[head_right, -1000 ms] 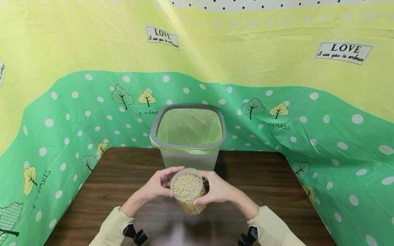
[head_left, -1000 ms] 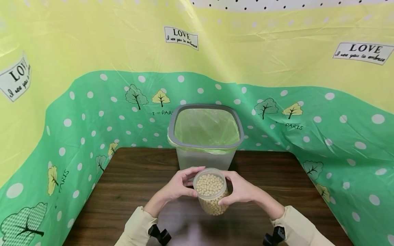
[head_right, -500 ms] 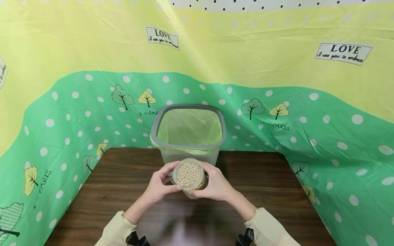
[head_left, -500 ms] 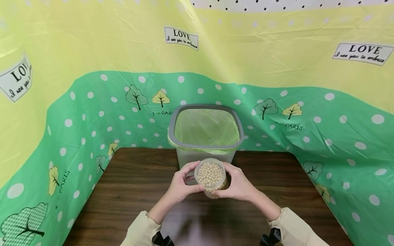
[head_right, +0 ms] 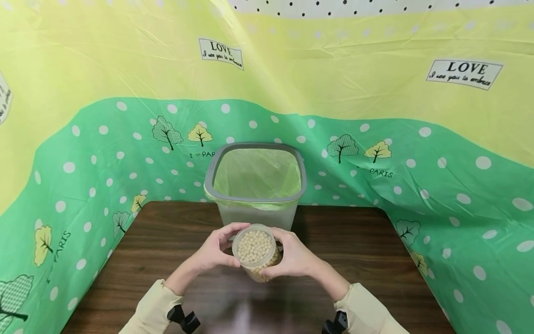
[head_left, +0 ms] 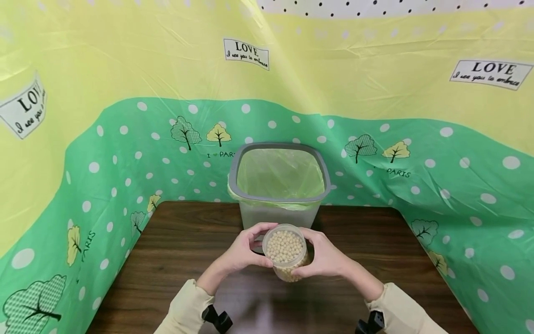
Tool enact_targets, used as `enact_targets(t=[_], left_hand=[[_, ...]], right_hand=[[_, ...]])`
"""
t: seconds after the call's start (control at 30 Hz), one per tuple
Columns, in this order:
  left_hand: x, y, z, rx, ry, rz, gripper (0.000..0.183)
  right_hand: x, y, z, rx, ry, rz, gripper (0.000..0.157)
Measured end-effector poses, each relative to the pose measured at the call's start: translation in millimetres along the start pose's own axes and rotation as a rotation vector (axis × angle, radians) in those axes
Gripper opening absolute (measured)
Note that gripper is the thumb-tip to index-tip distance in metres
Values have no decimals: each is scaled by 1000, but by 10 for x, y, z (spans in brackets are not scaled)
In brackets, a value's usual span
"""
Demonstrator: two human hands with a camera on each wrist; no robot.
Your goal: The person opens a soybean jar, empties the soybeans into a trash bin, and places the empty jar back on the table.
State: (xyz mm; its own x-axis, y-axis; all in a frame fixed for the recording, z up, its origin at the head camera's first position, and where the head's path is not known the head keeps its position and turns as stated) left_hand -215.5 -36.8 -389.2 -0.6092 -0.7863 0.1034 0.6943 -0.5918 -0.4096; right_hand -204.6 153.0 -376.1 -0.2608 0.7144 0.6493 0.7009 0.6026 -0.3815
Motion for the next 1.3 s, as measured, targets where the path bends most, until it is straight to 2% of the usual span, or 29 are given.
enact_targets(t=[0.07, 0.17, 0.23, 0.33, 0.43, 0.53, 0.63, 0.87, 1.1, 1.3], left_hand=[[-22, 11, -17, 16, -44, 75, 75], [-56, 39, -25, 5, -47, 116, 70], [-62, 51, -25, -19, -2, 97, 67], [-61, 42, -23, -43, 77, 18, 66], [-59, 13, -47, -11, 71, -33, 71], [-57, -4, -72, 1, 47, -51, 76], [-41, -15, -91, 0, 16, -8, 73], [-16, -54, -150, 27, -78, 147, 67], [-60, -94, -178, -31, -103, 287, 66], [-93, -100, -167, -46, -134, 365, 66]], right_hand=[[6, 11, 9, 0, 45, 55, 75], [26, 23, 16, -10, 72, 93, 75], [42, 29, 20, -20, 36, 70, 73], [54, 42, 31, -40, -52, -7, 69], [49, 47, 39, -42, -110, -69, 68], [32, 45, 53, -32, -103, -75, 68], [28, 37, 65, -23, -54, -22, 71], [35, 21, 117, -27, 66, 122, 76], [24, 16, 198, -83, 105, 213, 79], [1, 16, 242, -53, 126, 279, 81]])
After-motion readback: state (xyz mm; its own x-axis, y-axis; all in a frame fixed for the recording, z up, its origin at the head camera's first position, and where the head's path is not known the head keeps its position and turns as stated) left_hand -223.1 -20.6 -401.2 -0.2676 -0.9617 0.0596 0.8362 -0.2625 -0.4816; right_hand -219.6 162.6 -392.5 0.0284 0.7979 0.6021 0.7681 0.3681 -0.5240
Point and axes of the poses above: each hand's wrist, its own y-axis away from the middle knuckle, its own x-axis out of the back of the hand, z = x × y, the point moved 4 cm from there along -y, towards the middle knuckle
